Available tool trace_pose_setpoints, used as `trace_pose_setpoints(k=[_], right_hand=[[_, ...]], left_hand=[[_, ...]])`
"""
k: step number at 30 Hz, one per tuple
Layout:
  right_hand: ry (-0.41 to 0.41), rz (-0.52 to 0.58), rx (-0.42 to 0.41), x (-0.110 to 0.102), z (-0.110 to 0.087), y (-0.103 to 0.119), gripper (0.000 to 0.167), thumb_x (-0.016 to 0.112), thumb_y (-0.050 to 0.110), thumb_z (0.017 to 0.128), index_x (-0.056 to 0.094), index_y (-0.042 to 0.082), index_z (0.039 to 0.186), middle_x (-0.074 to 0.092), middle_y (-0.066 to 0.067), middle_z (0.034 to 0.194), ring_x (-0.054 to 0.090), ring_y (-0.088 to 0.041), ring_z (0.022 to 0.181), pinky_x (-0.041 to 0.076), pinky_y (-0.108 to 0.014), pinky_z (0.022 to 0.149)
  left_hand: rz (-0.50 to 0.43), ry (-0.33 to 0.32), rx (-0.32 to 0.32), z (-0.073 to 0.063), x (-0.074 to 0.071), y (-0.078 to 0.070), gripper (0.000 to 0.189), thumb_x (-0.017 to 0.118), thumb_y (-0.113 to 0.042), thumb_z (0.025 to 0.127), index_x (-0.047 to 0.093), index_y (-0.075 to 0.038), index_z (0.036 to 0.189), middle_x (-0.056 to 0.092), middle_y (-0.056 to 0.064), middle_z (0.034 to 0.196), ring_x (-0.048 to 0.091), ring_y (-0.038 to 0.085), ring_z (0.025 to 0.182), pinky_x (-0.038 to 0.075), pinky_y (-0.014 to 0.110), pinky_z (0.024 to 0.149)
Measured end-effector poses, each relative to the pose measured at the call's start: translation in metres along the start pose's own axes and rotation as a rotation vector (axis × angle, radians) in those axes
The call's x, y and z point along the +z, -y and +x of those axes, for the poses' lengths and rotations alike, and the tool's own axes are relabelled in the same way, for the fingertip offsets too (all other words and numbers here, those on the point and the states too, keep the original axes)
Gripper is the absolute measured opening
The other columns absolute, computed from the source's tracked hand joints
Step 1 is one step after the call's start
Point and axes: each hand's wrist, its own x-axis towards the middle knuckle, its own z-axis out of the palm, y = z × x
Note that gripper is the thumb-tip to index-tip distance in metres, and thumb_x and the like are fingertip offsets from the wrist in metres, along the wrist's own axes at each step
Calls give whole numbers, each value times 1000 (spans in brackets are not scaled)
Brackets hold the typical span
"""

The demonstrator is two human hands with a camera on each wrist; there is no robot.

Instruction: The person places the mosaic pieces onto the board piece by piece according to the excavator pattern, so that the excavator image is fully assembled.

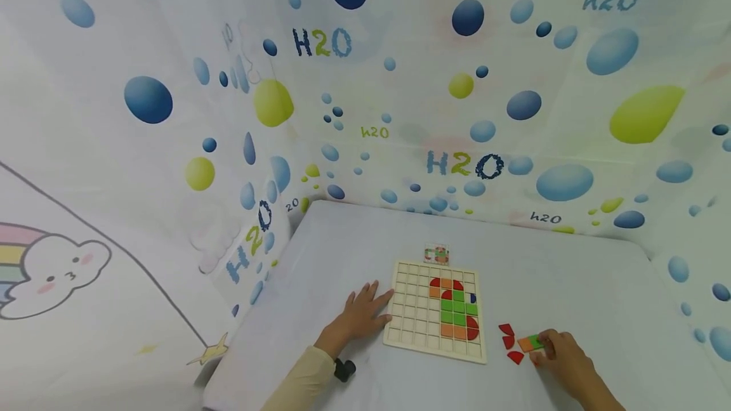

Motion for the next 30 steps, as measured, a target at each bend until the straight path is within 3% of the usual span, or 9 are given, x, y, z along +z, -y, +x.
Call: trace_pose_setpoints(k=[10, 17, 20, 25, 30], right_hand=[[-64, -12, -20, 10, 5, 3, 40, 79, 22, 95, 60, -3, 119, 58, -12, 99, 56, -23, 88, 51, -44, 71], [-110, -43, -66, 15, 17, 6, 28, 77, 18, 96, 68, 1, 116, 59, -23, 109, 63, -36, 96, 55, -61, 74], [-133, -58, -75, 16, 23, 8, 27, 76, 19, 97, 69, 3, 116, 59, -27, 114, 61, -42, 101, 54, -61, 75], [-102, -35, -55, 16, 28, 12, 43, 77, 25, 97, 65, 2, 130, 56, -33, 129, 54, -50, 112, 51, -65, 80], [-49, 15, -19, 16, 29, 18, 40, 77, 24, 96, 67, 3, 128, 56, -30, 129, 52, -47, 112, 45, -66, 81]], left_hand=[[3, -1, -13, 1, 2, 3, 64, 57, -50, 107, 40, -28, 164, 24, 17, 174, 21, 41, 161, 17, 66, 127], [-10, 2, -7, 1, 0, 1, 63, 57, -48, 107, 40, -27, 164, 23, 18, 174, 21, 41, 161, 15, 67, 127], [-11, 3, -11, 0, -1, 0, 63, 57, -48, 107, 41, -27, 164, 23, 17, 174, 21, 41, 161, 16, 67, 127], [-9, 6, -6, 0, -1, -2, 63, 57, -47, 107, 41, -27, 164, 24, 18, 174, 21, 41, 161, 16, 67, 127], [-1, 1, -9, -1, -1, -3, 63, 58, -48, 107, 41, -27, 164, 25, 18, 174, 22, 41, 161, 17, 66, 127]])
